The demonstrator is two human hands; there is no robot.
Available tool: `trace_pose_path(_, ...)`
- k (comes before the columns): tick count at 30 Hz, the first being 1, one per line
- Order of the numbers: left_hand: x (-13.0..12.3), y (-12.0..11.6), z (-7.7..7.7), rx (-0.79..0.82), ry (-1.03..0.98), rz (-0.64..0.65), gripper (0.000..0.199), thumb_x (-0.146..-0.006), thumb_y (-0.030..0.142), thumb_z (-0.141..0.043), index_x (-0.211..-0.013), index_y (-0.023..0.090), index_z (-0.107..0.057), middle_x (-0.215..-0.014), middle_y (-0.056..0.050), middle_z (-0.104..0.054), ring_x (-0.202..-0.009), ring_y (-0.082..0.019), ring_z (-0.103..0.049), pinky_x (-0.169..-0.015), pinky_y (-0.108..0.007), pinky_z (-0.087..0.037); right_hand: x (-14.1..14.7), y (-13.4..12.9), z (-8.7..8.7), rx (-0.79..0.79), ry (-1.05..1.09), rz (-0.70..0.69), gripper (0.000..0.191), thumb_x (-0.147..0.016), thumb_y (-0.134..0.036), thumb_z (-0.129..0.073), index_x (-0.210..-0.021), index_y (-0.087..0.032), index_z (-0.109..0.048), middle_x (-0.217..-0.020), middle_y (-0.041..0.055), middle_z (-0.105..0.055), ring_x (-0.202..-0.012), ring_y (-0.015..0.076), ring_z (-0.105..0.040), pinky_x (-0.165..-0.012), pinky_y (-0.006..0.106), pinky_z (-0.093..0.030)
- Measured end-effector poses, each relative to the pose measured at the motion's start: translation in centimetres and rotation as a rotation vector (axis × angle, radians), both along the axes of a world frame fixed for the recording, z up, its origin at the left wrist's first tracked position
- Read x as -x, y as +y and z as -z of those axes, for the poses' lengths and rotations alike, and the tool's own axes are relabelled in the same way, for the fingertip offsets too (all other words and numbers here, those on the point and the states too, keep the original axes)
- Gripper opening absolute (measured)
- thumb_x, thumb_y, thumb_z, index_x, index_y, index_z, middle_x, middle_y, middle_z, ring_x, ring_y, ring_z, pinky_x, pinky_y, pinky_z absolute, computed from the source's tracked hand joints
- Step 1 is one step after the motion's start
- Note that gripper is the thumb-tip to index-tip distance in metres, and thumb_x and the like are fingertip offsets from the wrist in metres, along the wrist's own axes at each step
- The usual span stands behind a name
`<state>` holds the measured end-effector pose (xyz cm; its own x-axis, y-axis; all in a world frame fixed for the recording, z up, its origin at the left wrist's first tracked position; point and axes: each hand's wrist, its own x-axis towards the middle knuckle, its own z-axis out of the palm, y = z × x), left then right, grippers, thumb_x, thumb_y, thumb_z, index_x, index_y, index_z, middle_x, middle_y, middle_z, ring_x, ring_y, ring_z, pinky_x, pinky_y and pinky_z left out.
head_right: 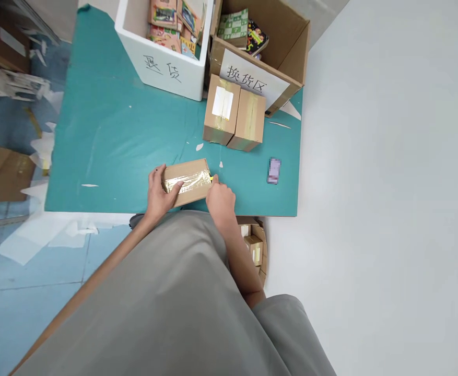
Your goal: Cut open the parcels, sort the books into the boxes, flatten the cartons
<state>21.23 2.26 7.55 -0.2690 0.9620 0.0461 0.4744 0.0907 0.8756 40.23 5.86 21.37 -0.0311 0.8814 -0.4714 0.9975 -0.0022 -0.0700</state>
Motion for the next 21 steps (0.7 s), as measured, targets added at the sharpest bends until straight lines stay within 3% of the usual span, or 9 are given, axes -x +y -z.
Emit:
trace_pose_path(7, -0.1, 0.0, -0.7, 0.027, 0.006, -0.012, 0.075, -0.095, 0.059, -0.069, -0.159, 0.025, -0.047, -0.157, -0.018, -0.05, -0.151, -0.036, -0.047, -0.128, -0.053, -0.038, -0.7, -1.8, -1.0, 0.052, -0.029, 0.02, 0.047, -0.109, -0.019, -0.044, -0.155, -0.013, -0.054, -0.111, 0.0202, -0.081, -0.103, 0.0319, -0.079, -0.088, 0.038, -0.057)
trace_pose_path(14, 0.3, -0.2, -0.1, -0.013, -0.015, 0.016, 0.075, -0.095, 0.057, -0.071, -0.157, 0.02, -0.05, -0.156, -0.02, -0.051, -0.151, -0.035, -0.046, -0.129, -0.051, -0.037, -0.9, -2.5, -2.8, 0.083, -0.056, -0.02, 0.045, -0.111, -0.024, -0.041, -0.154, -0.015, -0.055, -0.111, 0.0172, -0.081, -0.104, 0.032, -0.078, -0.09, 0.038, -0.057)
trace_pose_path(18, 0.3, -0.1, 0.1, -0.022, -0.042, 0.016, 0.077, -0.094, 0.059, -0.071, -0.157, 0.02, -0.05, -0.157, -0.02, -0.05, -0.151, -0.036, -0.046, -0.129, -0.051, -0.036, -0.2, -1.2, -2.1, 0.068, -0.061, -0.007, 0.053, -0.112, -0.024, -0.038, -0.164, -0.016, -0.041, -0.118, 0.0182, -0.08, -0.109, 0.031, -0.077, -0.095, 0.039, -0.056)
trace_pose_path(21, 0.3, -0.2, 0.1, -0.026, -0.05, 0.02, 0.078, -0.094, 0.06, -0.071, -0.157, 0.019, -0.05, -0.157, -0.021, -0.05, -0.152, -0.037, -0.045, -0.13, -0.052, -0.034, 0.3, -0.4, -1.2, 0.052, -0.061, -0.004, 0.051, -0.11, -0.022, -0.041, -0.161, -0.016, -0.046, -0.119, 0.0183, -0.079, -0.111, 0.0314, -0.076, -0.096, 0.04, -0.056)
